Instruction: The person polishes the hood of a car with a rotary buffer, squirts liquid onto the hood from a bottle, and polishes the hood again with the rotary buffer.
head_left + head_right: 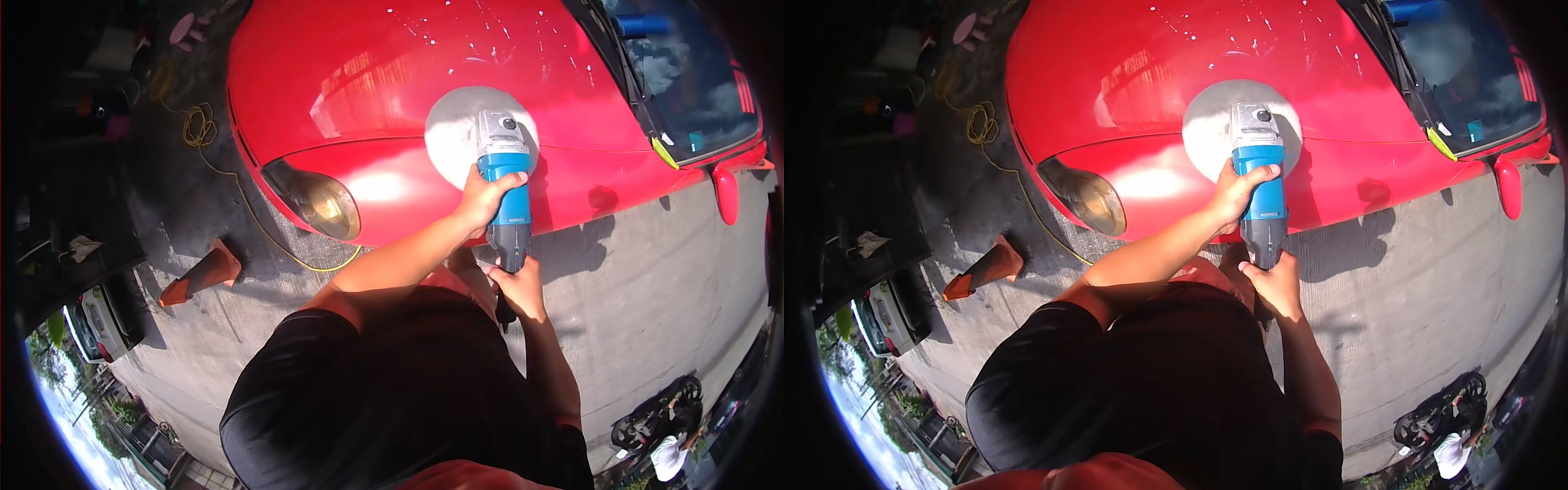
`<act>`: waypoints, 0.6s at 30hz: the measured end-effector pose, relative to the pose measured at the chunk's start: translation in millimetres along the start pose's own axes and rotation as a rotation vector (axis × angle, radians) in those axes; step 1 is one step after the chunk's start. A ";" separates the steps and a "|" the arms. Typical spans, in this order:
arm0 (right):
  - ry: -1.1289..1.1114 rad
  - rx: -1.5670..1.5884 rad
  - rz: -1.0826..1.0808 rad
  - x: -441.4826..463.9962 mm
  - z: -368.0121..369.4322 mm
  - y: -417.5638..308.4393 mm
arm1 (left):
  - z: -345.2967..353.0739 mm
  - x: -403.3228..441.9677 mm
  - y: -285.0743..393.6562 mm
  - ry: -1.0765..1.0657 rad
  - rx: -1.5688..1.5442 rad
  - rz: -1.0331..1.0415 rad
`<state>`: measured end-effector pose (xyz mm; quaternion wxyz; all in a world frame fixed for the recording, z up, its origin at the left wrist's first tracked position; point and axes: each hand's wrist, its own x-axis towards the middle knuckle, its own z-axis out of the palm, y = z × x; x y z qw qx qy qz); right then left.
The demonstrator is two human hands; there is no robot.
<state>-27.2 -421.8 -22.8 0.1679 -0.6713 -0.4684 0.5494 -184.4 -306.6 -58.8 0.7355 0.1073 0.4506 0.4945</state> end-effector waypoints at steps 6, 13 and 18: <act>-0.073 -0.118 -0.004 23.4 70.9 -6.6 | -72.1 -8.1 27.6 0.156 0.051 0.072; -0.266 -0.025 -0.170 44.7 137.7 -25.4 | -161.7 -26.8 65.3 0.242 0.008 0.120; -0.397 -0.435 -0.124 63.9 195.3 -73.1 | -270.4 -27.9 84.2 0.218 -0.183 -0.049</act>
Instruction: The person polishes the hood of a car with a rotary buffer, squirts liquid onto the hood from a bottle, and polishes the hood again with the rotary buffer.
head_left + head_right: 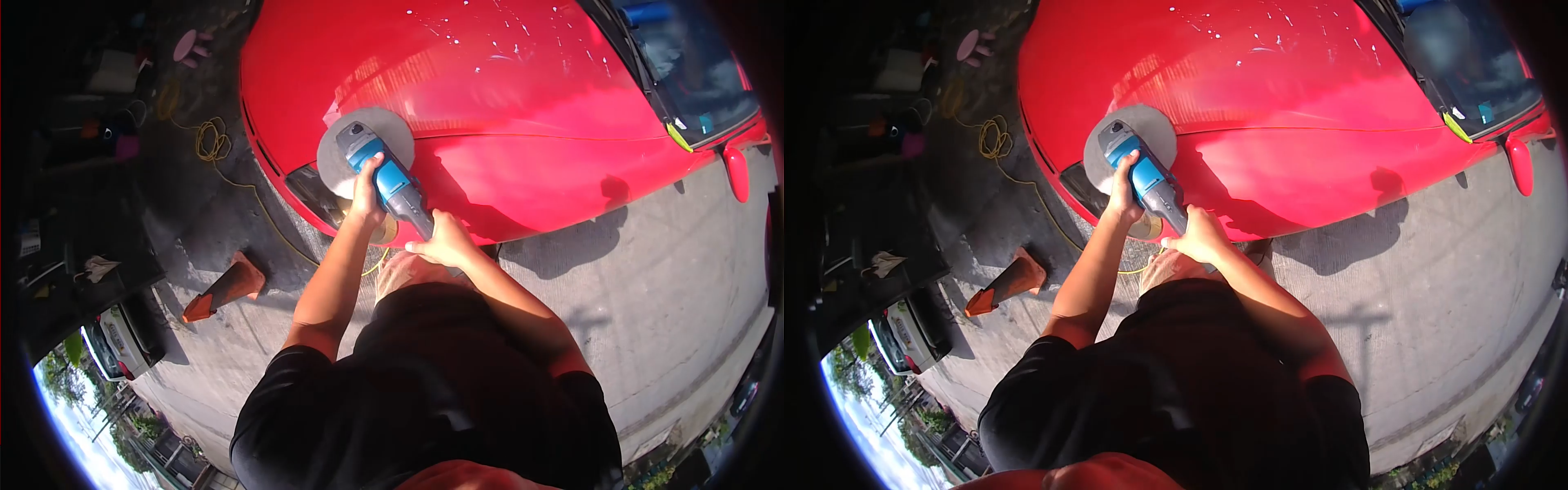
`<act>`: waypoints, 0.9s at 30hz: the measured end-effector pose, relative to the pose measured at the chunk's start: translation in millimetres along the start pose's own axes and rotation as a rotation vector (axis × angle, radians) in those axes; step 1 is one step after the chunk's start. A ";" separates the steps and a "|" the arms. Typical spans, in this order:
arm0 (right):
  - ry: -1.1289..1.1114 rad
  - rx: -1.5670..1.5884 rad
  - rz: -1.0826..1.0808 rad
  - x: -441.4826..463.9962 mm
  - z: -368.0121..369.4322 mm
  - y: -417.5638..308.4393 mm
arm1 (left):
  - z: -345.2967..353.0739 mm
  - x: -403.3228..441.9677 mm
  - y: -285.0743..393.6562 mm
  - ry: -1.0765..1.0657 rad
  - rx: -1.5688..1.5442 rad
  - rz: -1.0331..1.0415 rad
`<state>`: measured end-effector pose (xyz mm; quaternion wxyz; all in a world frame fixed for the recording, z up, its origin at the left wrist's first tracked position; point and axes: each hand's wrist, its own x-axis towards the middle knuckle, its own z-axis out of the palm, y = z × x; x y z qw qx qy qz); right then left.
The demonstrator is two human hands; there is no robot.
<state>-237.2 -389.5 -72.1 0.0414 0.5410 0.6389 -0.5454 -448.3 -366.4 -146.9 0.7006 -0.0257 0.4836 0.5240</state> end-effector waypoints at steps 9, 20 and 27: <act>-0.222 0.508 -0.030 13.6 34.7 -3.9 | -41.4 -10.0 45.0 0.029 -0.011 -0.002; 0.182 0.368 0.041 -57.3 20.3 78.3 | 44.8 3.1 -26.4 -0.020 0.105 0.083; 0.294 0.394 0.051 -56.6 14.1 92.6 | 83.9 10.5 -24.5 -0.113 0.182 0.125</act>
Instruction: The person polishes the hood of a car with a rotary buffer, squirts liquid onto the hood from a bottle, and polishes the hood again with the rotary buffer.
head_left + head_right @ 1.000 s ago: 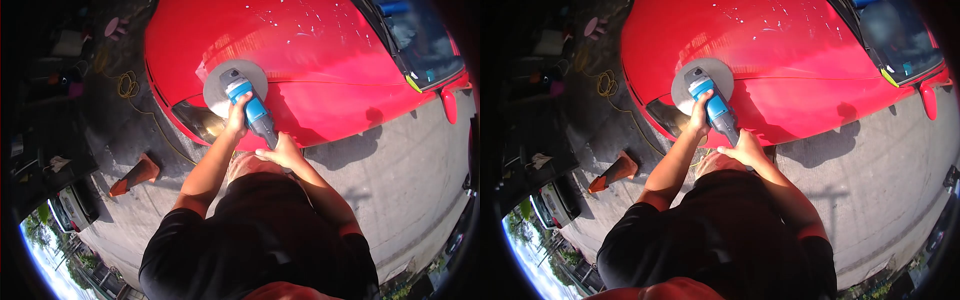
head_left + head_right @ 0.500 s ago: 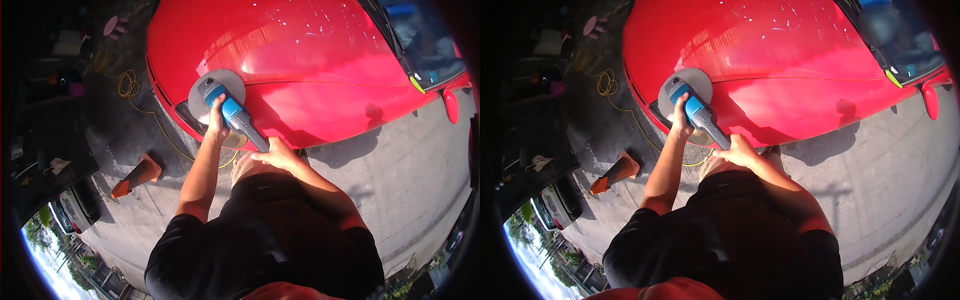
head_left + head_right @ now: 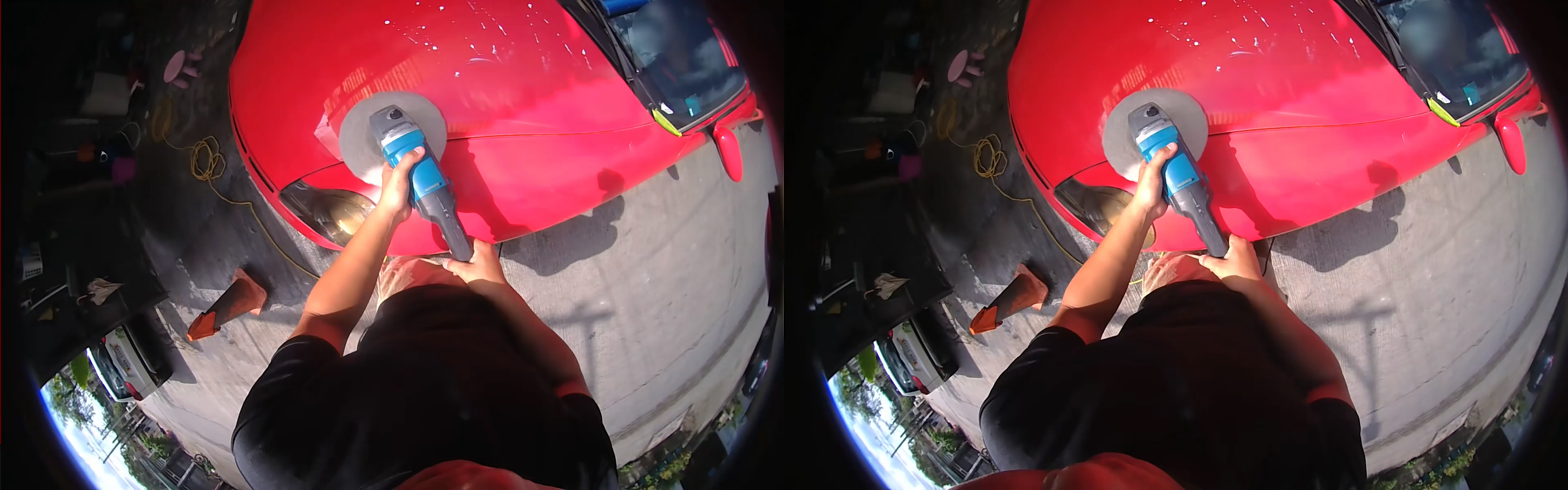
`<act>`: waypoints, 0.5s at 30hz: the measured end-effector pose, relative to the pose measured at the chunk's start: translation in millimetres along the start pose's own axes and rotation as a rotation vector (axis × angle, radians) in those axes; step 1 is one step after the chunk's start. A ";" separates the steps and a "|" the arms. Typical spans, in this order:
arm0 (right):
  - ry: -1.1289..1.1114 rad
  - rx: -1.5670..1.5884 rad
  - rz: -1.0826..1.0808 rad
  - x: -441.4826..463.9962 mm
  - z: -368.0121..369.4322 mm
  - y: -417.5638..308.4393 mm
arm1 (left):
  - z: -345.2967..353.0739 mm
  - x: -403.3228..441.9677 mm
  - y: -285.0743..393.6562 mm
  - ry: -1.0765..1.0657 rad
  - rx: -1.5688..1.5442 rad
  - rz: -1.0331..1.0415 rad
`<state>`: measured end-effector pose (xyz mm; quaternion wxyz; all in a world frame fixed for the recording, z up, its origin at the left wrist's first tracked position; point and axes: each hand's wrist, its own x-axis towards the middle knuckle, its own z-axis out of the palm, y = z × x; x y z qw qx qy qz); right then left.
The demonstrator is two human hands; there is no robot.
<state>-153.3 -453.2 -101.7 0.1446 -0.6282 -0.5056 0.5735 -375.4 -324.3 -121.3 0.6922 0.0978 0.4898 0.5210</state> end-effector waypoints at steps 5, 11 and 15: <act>-0.061 -0.049 0.113 4.1 0.3 -21.2 | -7.3 3.1 5.9 0.050 0.025 -0.014; -0.058 0.014 0.018 13.1 12.1 -11.0 | -18.2 -0.6 10.6 0.059 -0.010 -0.001; -0.090 -0.025 0.012 17.4 17.5 -2.3 | -29.2 -4.3 9.6 0.099 -0.025 0.002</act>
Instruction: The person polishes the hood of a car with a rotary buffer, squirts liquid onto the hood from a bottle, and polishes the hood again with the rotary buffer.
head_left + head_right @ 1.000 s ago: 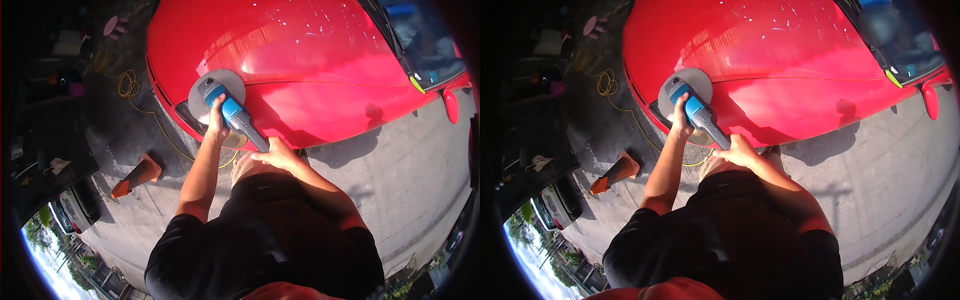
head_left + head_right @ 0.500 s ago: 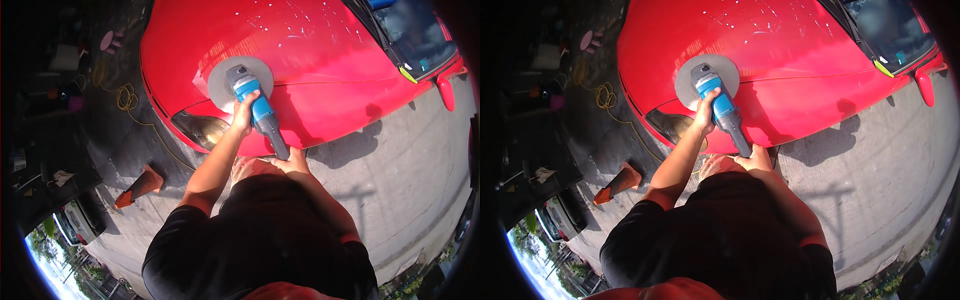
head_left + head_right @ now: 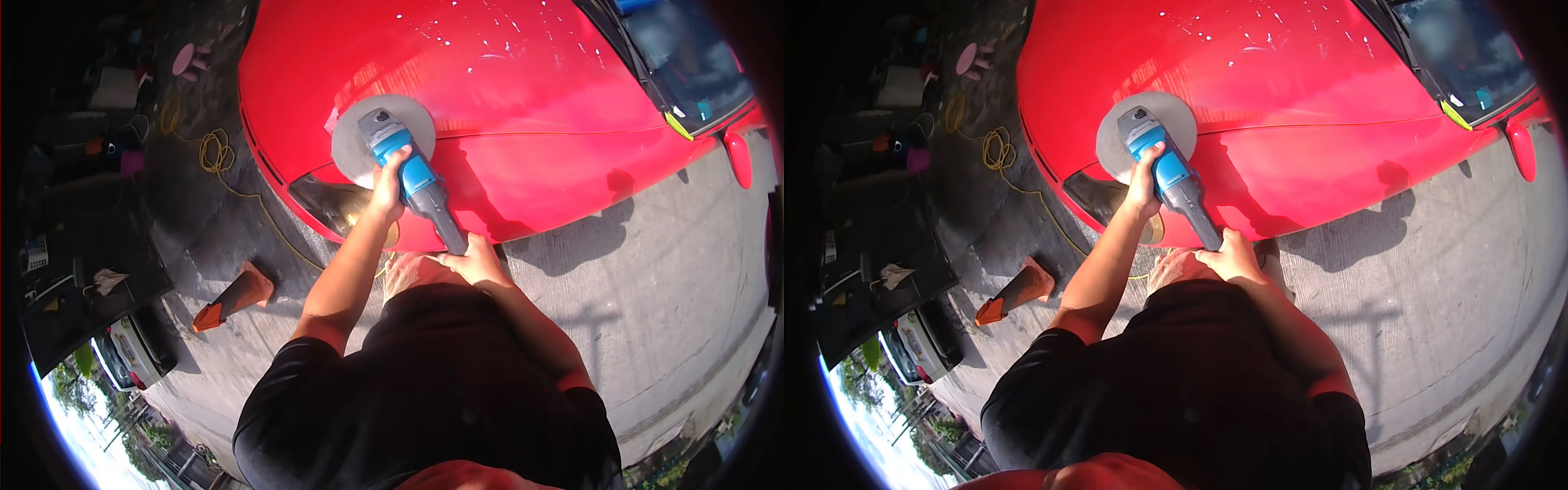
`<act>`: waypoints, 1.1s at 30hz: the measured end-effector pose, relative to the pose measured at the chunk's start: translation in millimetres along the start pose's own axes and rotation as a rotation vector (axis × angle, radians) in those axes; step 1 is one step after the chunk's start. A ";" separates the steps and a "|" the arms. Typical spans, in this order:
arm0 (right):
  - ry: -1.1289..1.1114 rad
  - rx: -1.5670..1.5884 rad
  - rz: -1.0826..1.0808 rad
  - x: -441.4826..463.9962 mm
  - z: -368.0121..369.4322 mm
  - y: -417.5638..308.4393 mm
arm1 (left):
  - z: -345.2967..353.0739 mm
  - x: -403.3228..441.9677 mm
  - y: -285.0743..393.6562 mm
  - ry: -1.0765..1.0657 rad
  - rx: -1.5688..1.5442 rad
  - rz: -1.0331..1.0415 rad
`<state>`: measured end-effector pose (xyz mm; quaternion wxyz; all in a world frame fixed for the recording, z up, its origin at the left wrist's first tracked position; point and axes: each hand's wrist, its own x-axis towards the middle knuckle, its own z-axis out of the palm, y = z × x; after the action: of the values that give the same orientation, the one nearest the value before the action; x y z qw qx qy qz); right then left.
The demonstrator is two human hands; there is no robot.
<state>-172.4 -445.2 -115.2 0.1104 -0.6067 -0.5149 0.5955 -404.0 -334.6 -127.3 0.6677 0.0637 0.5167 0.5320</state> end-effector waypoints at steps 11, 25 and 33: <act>-0.152 -0.038 -0.048 3.6 3.3 -27.0 | -37.0 6.9 -7.2 0.043 -0.042 -0.030; -0.216 -0.163 -0.140 77.5 77.2 -49.8 | -128.4 16.0 38.3 0.068 -0.126 -0.058; -0.136 -0.230 -0.101 49.2 64.8 -48.8 | -109.9 9.2 28.0 0.063 -0.103 -0.075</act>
<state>-262.5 -417.2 -126.0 0.0349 -0.5470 -0.6156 0.5661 -506.3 -366.6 -165.5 0.6730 -0.0071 0.5113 0.5343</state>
